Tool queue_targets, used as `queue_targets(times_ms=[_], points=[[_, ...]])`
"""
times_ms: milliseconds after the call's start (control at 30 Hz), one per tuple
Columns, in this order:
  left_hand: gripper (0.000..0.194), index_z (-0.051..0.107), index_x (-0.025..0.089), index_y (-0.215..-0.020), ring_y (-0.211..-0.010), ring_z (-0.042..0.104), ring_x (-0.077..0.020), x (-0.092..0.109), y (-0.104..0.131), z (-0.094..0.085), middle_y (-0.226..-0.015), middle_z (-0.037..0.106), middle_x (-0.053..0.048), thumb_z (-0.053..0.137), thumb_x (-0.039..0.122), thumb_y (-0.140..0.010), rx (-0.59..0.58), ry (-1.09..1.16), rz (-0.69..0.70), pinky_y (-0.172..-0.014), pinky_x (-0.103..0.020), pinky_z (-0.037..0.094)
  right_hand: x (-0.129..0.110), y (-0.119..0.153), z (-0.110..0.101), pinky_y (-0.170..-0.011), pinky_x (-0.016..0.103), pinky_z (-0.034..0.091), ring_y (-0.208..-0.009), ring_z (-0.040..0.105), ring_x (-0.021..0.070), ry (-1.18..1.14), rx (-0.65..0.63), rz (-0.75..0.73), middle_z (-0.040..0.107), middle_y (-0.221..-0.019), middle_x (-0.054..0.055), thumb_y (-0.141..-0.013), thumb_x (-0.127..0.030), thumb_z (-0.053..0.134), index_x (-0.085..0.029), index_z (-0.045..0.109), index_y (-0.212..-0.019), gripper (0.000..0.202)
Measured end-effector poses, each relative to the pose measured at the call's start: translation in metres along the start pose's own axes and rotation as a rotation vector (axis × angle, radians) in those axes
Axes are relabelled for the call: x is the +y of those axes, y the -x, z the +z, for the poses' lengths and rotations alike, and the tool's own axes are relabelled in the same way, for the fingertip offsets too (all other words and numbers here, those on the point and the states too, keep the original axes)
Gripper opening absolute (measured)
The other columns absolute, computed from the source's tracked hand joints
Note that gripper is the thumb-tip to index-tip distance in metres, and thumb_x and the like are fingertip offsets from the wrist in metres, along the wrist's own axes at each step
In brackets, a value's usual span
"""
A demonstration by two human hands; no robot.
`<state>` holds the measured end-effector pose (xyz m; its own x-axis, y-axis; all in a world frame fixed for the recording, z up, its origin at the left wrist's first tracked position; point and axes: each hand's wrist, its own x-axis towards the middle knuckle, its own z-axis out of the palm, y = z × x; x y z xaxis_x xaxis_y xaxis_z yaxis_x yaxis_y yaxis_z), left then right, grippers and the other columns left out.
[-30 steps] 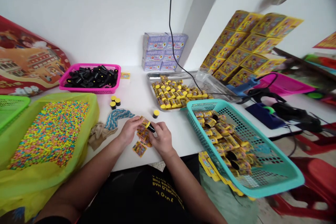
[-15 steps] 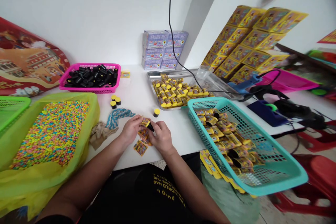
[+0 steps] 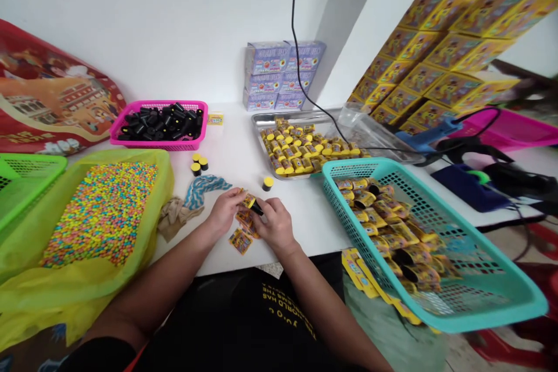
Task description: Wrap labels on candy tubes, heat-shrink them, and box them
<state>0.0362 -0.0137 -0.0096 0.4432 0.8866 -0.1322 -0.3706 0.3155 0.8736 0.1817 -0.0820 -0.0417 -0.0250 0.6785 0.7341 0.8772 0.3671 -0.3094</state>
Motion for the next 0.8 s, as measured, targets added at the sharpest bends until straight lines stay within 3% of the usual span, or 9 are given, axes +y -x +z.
queue_targets(times_ms=[433, 800], points=[[0.033, 0.065, 0.014, -0.065, -0.065, 0.053, -0.012, 0.0056, 0.0, -0.0016, -0.066, 0.058, 0.0, 0.078, 0.045, -0.068, 0.017, -0.256, 0.022, -0.064, -0.025, 0.043, -0.0008, 0.0003, 0.0026, -0.063, 0.031, 0.051, -0.075, 0.053, 0.0194, 0.081, -0.004, -0.059, 0.054, -0.085, 0.007, -0.087, -0.017, 0.057, -0.015, 0.06, -0.118, 0.031], [0.028, 0.069, 0.014, -0.071, -0.073, 0.058, -0.0135, 0.0046, 0.0017, 0.0002, -0.075, 0.064, -0.002, 0.082, 0.037, -0.065, 0.018, -0.113, -0.002, -0.068, -0.026, 0.048, -0.0008, -0.0002, 0.0026, -0.063, 0.031, 0.051, -0.075, 0.052, 0.0193, 0.068, 0.035, -0.07, 0.054, -0.086, 0.008, -0.088, -0.018, 0.057, -0.014, 0.057, -0.12, 0.032]])
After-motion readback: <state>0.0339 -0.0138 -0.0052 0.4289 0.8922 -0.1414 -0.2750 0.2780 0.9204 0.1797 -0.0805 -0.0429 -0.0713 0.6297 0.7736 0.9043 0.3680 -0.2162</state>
